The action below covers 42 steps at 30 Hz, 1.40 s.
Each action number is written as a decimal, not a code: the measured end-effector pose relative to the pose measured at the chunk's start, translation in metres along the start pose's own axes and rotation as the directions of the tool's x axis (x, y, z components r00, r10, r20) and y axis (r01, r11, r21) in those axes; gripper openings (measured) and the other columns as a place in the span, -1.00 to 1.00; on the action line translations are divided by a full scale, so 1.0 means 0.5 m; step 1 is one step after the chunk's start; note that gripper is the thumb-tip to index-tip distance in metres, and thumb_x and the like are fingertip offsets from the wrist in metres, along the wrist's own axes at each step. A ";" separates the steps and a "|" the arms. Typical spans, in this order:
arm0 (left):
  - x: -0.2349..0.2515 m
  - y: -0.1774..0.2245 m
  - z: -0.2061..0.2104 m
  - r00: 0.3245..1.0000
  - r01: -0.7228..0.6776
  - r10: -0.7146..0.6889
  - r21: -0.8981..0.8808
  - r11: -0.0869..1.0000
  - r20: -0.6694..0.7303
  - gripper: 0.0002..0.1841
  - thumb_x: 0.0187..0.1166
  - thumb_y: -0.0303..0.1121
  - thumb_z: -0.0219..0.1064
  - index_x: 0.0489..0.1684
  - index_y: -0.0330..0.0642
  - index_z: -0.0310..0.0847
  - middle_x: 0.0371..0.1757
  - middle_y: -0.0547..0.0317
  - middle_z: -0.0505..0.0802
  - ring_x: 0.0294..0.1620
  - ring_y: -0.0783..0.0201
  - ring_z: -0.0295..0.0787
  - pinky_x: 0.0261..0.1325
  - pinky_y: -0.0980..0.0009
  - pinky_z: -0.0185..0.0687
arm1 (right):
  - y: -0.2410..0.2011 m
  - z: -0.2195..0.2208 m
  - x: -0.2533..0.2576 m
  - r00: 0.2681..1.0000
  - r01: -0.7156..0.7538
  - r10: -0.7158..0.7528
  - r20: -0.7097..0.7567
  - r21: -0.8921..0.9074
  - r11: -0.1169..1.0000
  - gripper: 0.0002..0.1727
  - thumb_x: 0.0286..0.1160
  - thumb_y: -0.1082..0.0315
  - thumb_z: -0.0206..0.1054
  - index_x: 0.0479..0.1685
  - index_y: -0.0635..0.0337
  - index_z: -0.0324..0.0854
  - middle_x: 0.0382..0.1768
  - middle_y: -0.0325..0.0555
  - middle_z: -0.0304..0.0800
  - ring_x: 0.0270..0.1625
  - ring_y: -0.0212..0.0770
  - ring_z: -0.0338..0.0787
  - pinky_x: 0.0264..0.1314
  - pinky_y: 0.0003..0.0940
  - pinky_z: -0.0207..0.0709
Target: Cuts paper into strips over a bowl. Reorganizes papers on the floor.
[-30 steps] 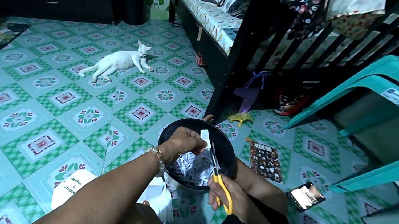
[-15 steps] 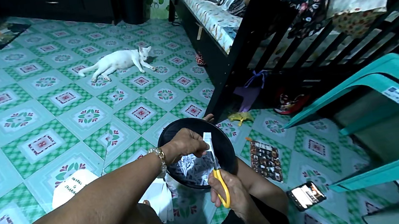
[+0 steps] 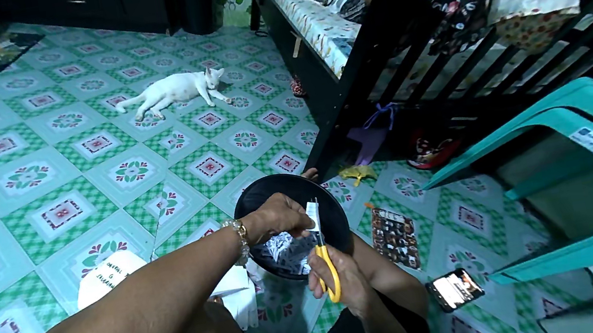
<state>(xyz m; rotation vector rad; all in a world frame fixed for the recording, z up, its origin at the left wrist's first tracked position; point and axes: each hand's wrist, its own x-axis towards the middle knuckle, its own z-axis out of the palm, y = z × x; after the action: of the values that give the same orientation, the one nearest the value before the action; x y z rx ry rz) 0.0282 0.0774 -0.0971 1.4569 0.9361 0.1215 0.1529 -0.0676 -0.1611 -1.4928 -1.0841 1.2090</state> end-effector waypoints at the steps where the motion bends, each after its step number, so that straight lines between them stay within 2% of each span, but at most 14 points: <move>1: -0.001 0.001 0.001 1.000 0.008 -0.008 -0.005 1.000 0.002 -0.77 0.67 -0.50 0.31 -0.49 -0.26 0.61 -0.56 0.32 0.73 -0.54 0.56 0.64 -0.36 0.63 0.54 | 0.000 -0.001 0.002 1.000 0.004 -0.004 0.001 -0.003 1.000 -0.86 0.71 0.35 0.18 -0.15 0.25 0.51 -0.63 -0.38 0.67 -0.60 -0.54 0.69 -0.44 -0.67 0.62; 13: 0.004 -0.005 -0.001 0.999 0.041 -0.040 -0.015 0.999 0.013 -0.76 0.68 -0.51 0.30 -0.50 -0.24 0.57 -0.58 0.33 0.71 -0.57 0.56 0.62 -0.39 0.64 0.54 | 0.011 0.000 0.002 0.999 0.015 -0.013 -0.044 0.044 0.999 -0.87 0.64 0.45 0.27 -0.31 0.23 0.59 -0.78 -0.41 0.62 -0.76 -0.59 0.60 -0.64 -0.71 0.52; 16: 0.001 -0.006 -0.005 1.000 0.017 -0.017 0.003 1.000 0.009 -0.78 0.70 -0.47 0.29 -0.45 -0.26 0.59 -0.53 0.32 0.73 -0.52 0.56 0.62 -0.35 0.62 0.51 | 0.011 -0.002 0.000 1.000 -0.025 0.026 -0.013 0.064 0.998 -0.87 0.68 0.45 0.22 -0.28 0.23 0.56 -0.75 -0.40 0.64 -0.72 -0.56 0.64 -0.60 -0.69 0.56; 19: 0.003 -0.013 -0.015 0.999 -0.020 0.019 -0.038 0.999 -0.032 -0.80 0.68 -0.46 0.33 -0.41 -0.29 0.64 -0.49 0.29 0.79 -0.48 0.54 0.69 -0.31 0.60 0.57 | 0.014 -0.007 -0.010 0.995 -0.086 0.085 0.053 0.019 0.996 -0.85 0.75 0.35 0.14 -0.14 0.24 0.50 -0.63 -0.37 0.68 -0.60 -0.52 0.70 -0.43 -0.64 0.63; 24: 0.004 -0.015 -0.018 0.997 -0.019 0.015 -0.049 0.999 -0.079 -0.79 0.67 -0.46 0.34 -0.45 -0.28 0.63 -0.50 0.29 0.79 -0.48 0.55 0.68 -0.32 0.60 0.55 | 0.029 -0.013 -0.025 0.995 -0.039 0.041 0.095 -0.022 0.999 -0.81 0.68 0.25 0.19 -0.09 0.21 0.50 -0.56 -0.41 0.70 -0.53 -0.54 0.73 -0.37 -0.65 0.63; 31: 0.004 -0.011 -0.009 0.999 -0.006 0.005 -0.025 1.000 -0.044 -0.78 0.67 -0.46 0.34 -0.47 -0.27 0.63 -0.50 0.30 0.80 -0.48 0.55 0.69 -0.31 0.60 0.57 | 0.007 -0.005 -0.014 0.999 -0.028 0.031 0.044 -0.076 0.997 -0.83 0.70 0.31 0.19 -0.12 0.26 0.51 -0.61 -0.40 0.66 -0.57 -0.56 0.69 -0.41 -0.66 0.61; 42: 0.004 -0.012 -0.010 0.999 -0.009 0.007 -0.049 0.999 -0.046 -0.77 0.68 -0.44 0.35 -0.47 -0.28 0.65 -0.55 0.32 0.78 -0.52 0.57 0.68 -0.35 0.62 0.56 | 0.021 0.001 -0.014 0.999 0.022 -0.022 -0.024 -0.022 1.000 -0.91 0.63 0.42 0.29 -0.24 0.23 0.56 -0.72 -0.42 0.62 -0.71 -0.61 0.60 -0.58 -0.74 0.51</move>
<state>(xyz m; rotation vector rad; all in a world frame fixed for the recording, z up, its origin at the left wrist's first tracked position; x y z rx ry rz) 0.0238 0.0813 -0.1027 1.4176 0.9589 0.1833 0.1522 -0.0766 -0.1699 -1.5048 -1.0980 1.1645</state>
